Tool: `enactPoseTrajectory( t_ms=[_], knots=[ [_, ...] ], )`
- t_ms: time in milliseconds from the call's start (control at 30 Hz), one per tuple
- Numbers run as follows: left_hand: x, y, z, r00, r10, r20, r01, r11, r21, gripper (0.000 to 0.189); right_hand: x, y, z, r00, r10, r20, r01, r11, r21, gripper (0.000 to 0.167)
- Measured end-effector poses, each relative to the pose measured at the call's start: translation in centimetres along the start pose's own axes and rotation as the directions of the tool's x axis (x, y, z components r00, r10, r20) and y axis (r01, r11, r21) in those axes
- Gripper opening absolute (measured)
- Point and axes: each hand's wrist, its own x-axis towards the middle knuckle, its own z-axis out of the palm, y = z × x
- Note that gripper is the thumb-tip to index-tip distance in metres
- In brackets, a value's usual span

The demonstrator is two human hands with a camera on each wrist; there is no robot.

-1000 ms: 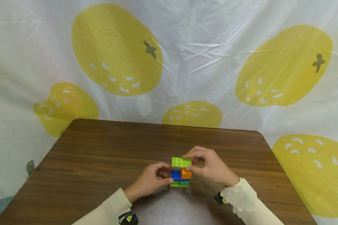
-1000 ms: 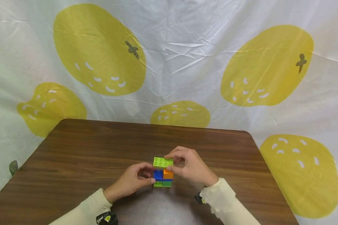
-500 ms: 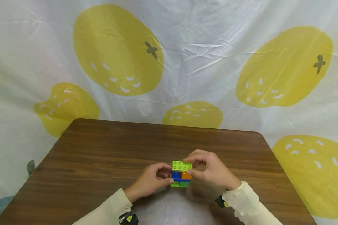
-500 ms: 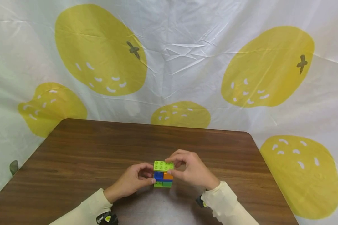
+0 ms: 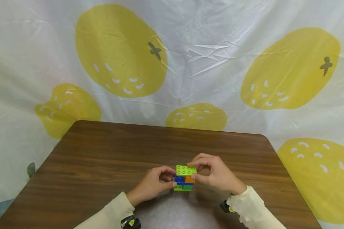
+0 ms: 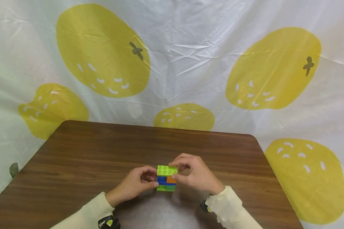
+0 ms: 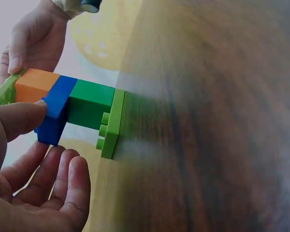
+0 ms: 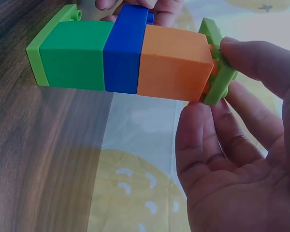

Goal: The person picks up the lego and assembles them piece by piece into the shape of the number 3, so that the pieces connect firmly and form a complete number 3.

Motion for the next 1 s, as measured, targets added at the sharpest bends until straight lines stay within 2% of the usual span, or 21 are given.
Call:
enactPoseTrajectory(
  t_ms=[567, 1000],
  knots=[
    [0.05, -0.15, 0.07, 1.0, 0.0, -0.006, 0.0, 1.0, -0.005, 0.034, -0.15, 0.3, 0.26, 1.0, -0.008, -0.01, 0.008, 1.0, 0.024, 0.024],
    [0.11, -0.26, 0.2, 1.0, 0.01, -0.005, -0.01, 1.0, -0.011, 0.033, -0.03, 0.34, 0.47, 0.999, -0.029, -0.033, 0.029, 0.999, 0.019, 0.023]
  ],
)
